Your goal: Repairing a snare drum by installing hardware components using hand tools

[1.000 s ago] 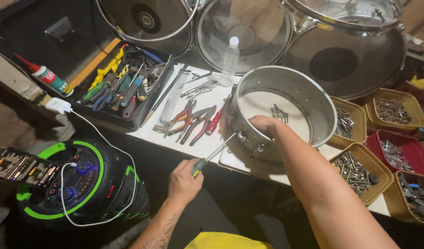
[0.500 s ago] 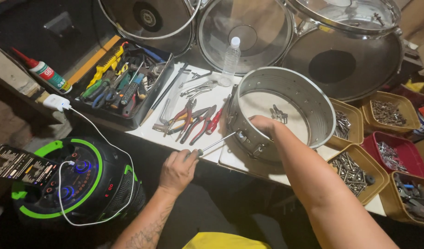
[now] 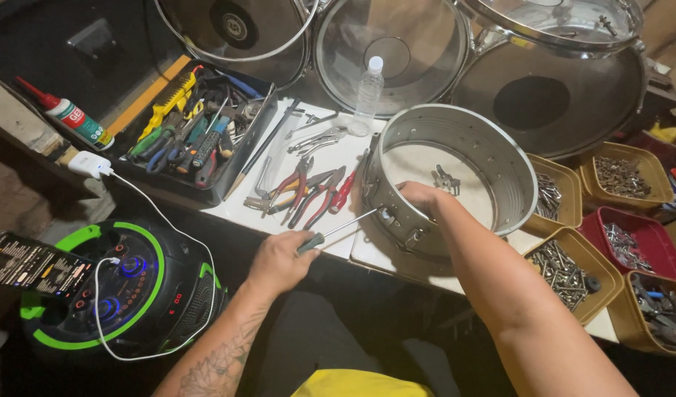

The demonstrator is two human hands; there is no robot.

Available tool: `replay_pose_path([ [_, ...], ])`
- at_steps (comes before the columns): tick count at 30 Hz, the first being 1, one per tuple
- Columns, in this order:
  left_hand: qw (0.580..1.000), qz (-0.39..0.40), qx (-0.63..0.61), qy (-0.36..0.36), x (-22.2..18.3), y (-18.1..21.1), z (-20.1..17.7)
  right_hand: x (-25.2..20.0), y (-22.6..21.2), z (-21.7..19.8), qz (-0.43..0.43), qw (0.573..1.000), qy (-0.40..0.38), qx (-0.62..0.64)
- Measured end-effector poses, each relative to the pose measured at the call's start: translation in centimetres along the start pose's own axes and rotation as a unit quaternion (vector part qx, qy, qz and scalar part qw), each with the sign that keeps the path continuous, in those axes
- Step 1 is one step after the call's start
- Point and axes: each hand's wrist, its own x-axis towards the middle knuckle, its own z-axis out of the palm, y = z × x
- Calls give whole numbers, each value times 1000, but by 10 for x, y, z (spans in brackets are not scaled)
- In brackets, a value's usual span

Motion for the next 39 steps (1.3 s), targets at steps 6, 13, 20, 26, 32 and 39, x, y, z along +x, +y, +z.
replay_pose_path([
  [6, 854, -405, -302, -127, 6, 2, 4, -35, -21, 9, 7, 1000, -7, -5],
  [13, 911, -343, -200, -110, -5, -33, 18, -51, -30, 12, 20, 1000, 0, -7],
  [20, 810, -417, -405, 77, -11, -11, 18, -36, -16, 10, 27, 999, -5, 31],
  [26, 738, -481, -472, 40, -20, -2, 19, -14, 0, 3, 20, 998, -32, 43],
  [32, 780, -401, -474, 75, -57, -1, 28, -135, -91, 24, 114, 990, -77, -18],
  [39, 776, -458, -430, 56, -70, 12, 29, -127, -75, 24, 84, 993, -87, -8],
])
